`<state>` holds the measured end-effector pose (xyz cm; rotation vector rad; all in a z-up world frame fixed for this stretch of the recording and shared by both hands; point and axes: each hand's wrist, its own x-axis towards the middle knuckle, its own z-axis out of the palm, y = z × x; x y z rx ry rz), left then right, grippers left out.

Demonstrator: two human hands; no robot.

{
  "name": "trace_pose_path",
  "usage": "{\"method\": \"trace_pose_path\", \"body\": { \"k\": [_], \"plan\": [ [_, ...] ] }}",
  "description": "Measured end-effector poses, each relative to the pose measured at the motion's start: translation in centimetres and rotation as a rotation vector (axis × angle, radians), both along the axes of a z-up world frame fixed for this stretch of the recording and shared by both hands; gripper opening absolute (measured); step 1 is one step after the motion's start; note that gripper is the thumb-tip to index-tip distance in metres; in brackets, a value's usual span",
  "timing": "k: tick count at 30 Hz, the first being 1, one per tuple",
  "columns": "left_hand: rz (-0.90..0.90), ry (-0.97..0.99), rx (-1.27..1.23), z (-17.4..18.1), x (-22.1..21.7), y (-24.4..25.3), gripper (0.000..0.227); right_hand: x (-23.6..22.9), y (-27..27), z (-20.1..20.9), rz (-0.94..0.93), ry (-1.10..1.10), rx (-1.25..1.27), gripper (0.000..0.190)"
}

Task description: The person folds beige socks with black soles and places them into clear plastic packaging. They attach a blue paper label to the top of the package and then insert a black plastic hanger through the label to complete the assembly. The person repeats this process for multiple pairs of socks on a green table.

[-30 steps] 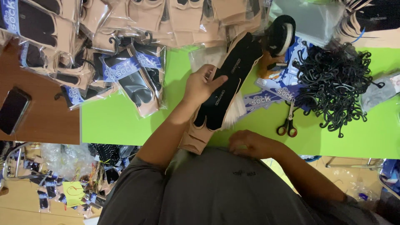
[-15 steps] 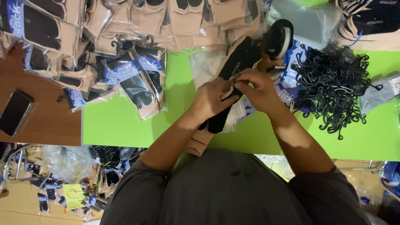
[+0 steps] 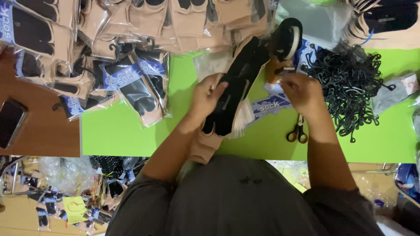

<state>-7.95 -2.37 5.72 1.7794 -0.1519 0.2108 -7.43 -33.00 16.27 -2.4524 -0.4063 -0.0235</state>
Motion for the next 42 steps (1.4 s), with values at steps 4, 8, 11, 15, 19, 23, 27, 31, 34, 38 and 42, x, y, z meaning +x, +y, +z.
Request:
{"method": "trace_pose_path", "body": {
  "k": [4, 8, 11, 15, 19, 23, 27, 31, 34, 38, 42],
  "plan": [
    [-0.022, 0.183, -0.308, 2.0, -0.3, 0.2, 0.029, -1.9, -5.4, -5.8, -0.163, 0.167, -0.471, 0.041],
    [-0.038, 0.082, -0.64, 2.1, 0.5, -1.1, 0.028, -2.3, -6.3, -8.8, -0.175, 0.116, -0.489, 0.036],
    [0.074, 0.078, -0.335, 1.9, 0.1, -1.3, 0.032, -0.9, -6.6, -8.7, -0.15, 0.232, -0.528, 0.052],
    [0.109, 0.117, 0.051, 1.9, -0.5, 0.3, 0.037, -0.1, -6.9, -8.5, -0.031, 0.189, -0.597, 0.028],
    [0.15, 0.082, 0.053, 4.5, -2.0, 1.6, 0.045, -0.7, -7.9, -7.8, -0.077, 0.325, 0.128, 0.036],
    [-0.031, 0.199, -0.238, 12.2, -5.0, 1.2, 0.031, -2.4, -3.3, -2.5, -0.157, 0.651, 0.858, 0.043],
    [-0.296, 0.412, -0.297, 9.8, -6.5, -1.0, 0.061, -4.3, 4.3, 0.7, 0.237, 0.654, 0.322, 0.031],
    [-0.042, 0.264, -0.227, 8.6, -2.6, 2.5, 0.037, -1.1, 4.6, 0.8, 0.17, 0.598, 0.294, 0.046],
    [0.064, 0.184, -0.244, 5.5, 0.1, 4.2, 0.033, 1.3, 3.8, -1.3, 0.022, 0.516, 0.432, 0.04],
    [0.059, 0.127, 0.039, 1.5, 0.1, 3.7, 0.033, 1.1, 6.4, -2.6, 0.041, 0.299, 0.342, 0.02],
    [0.095, 0.068, 0.256, 1.8, 0.4, 2.8, 0.019, 0.7, 6.0, -7.1, 0.113, -0.335, -0.28, 0.019]
  ]
}}
